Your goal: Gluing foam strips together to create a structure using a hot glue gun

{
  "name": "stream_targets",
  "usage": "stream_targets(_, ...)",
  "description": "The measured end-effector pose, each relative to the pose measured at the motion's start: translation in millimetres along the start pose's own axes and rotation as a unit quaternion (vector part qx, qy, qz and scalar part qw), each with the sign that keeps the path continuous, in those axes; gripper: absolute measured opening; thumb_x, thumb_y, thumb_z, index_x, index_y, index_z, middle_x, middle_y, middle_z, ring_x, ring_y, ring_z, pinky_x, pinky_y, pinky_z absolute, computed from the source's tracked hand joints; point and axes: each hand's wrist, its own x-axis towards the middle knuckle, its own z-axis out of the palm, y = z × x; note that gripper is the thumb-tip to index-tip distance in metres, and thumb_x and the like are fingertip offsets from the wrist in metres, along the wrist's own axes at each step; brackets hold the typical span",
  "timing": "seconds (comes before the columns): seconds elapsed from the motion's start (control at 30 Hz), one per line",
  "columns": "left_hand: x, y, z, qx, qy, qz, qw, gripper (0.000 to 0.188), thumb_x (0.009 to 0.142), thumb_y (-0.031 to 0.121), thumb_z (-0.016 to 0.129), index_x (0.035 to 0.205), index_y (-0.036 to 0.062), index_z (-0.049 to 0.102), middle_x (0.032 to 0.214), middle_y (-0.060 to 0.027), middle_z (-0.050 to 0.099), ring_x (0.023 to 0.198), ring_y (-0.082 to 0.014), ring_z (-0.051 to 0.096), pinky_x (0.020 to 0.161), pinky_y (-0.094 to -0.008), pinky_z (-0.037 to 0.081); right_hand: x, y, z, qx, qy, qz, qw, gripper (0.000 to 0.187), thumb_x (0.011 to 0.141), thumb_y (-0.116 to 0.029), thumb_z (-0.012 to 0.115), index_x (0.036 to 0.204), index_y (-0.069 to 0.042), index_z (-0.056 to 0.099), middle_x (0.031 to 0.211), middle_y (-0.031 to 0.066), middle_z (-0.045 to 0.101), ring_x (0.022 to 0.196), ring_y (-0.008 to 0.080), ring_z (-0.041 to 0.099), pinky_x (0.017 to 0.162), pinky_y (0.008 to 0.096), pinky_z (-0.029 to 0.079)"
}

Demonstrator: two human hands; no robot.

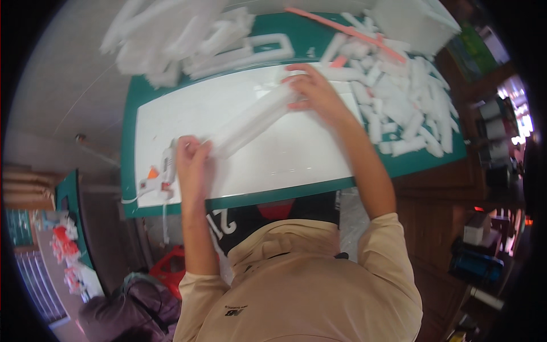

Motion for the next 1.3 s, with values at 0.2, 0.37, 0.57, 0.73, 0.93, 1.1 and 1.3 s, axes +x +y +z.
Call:
stream_targets(0.2,0,-7,-11,0.037,0.012,-0.01,0.999,0.018,0.09,0.016,0.064,0.101,0.0144,0.05,0.09,0.0017,0.047,0.088,-0.0109,0.047,0.079,-0.0308,0.042,2,0,7,-0.059,0.0,-0.002,0.998,0.034,0.092,-0.022,0.06,0.124,-0.01,0.057,0.114,0.0042,0.061,0.104,0.014,0.057,0.077,0.0302,0.056)
stream_targets(0.37,-8,-3,-6,0.02,0.036,-0.033,0.999,0.031,0.092,0.017,0.06,0.12,0.0132,0.047,0.105,-0.0021,0.049,0.103,-0.015,0.05,0.087,-0.0395,0.047,4,10,4,-0.169,0.025,-0.053,0.984,0.032,0.093,-0.027,0.059,0.118,-0.007,0.06,0.112,0.0035,0.06,0.102,0.013,0.055,0.087,0.0282,0.046)
stream_targets(0.57,-8,3,6,0.032,0.035,-0.036,0.998,0.036,0.093,0.019,0.059,0.126,0.0126,0.047,0.108,-0.0046,0.05,0.104,-0.0163,0.051,0.084,-0.038,0.051,1,16,-7,-0.094,0.039,-0.051,0.993,0.033,0.091,-0.026,0.064,0.113,-0.003,0.062,0.101,0.006,0.062,0.094,0.0157,0.057,0.087,0.0271,0.044)
stream_targets(0.73,-9,5,3,0.007,0.036,-0.046,0.998,0.041,0.091,0.02,0.065,0.126,0.0083,0.046,0.112,-0.0056,0.047,0.1,-0.0154,0.053,0.08,-0.0324,0.051,1,12,0,-0.169,0.056,-0.074,0.981,0.037,0.093,-0.031,0.061,0.114,-0.002,0.062,0.106,0.0093,0.065,0.101,0.0191,0.059,0.092,0.0278,0.043)
stream_targets(0.93,-8,3,3,0.023,0.029,-0.041,0.998,0.034,0.094,0.021,0.059,0.124,0.0105,0.047,0.112,-0.0065,0.049,0.107,-0.0171,0.052,0.082,-0.0358,0.053,2,9,-1,-0.192,0.055,-0.066,0.978,0.039,0.093,-0.034,0.061,0.114,-0.001,0.062,0.11,0.0124,0.066,0.106,0.021,0.06,0.096,0.0293,0.042)
stream_targets(1.1,-7,5,4,0.028,0.022,-0.041,0.999,0.033,0.094,0.022,0.059,0.123,0.0103,0.048,0.112,-0.0057,0.047,0.107,-0.0164,0.051,0.081,-0.0355,0.053,2,9,-1,-0.182,0.066,-0.048,0.98,0.037,0.093,-0.032,0.061,0.111,0.0,0.064,0.106,0.0113,0.067,0.101,0.0194,0.06,0.092,0.029,0.045)
stream_targets(1.3,-8,6,3,0.037,0.015,-0.039,0.998,0.032,0.094,0.023,0.059,0.121,0.0104,0.049,0.113,-0.0064,0.046,0.108,-0.0169,0.05,0.081,-0.0357,0.053,-1,8,2,-0.145,0.062,-0.073,0.985,0.036,0.093,-0.03,0.061,0.11,0.001,0.064,0.1,0.0092,0.066,0.095,0.0163,0.061,0.083,0.0276,0.048)
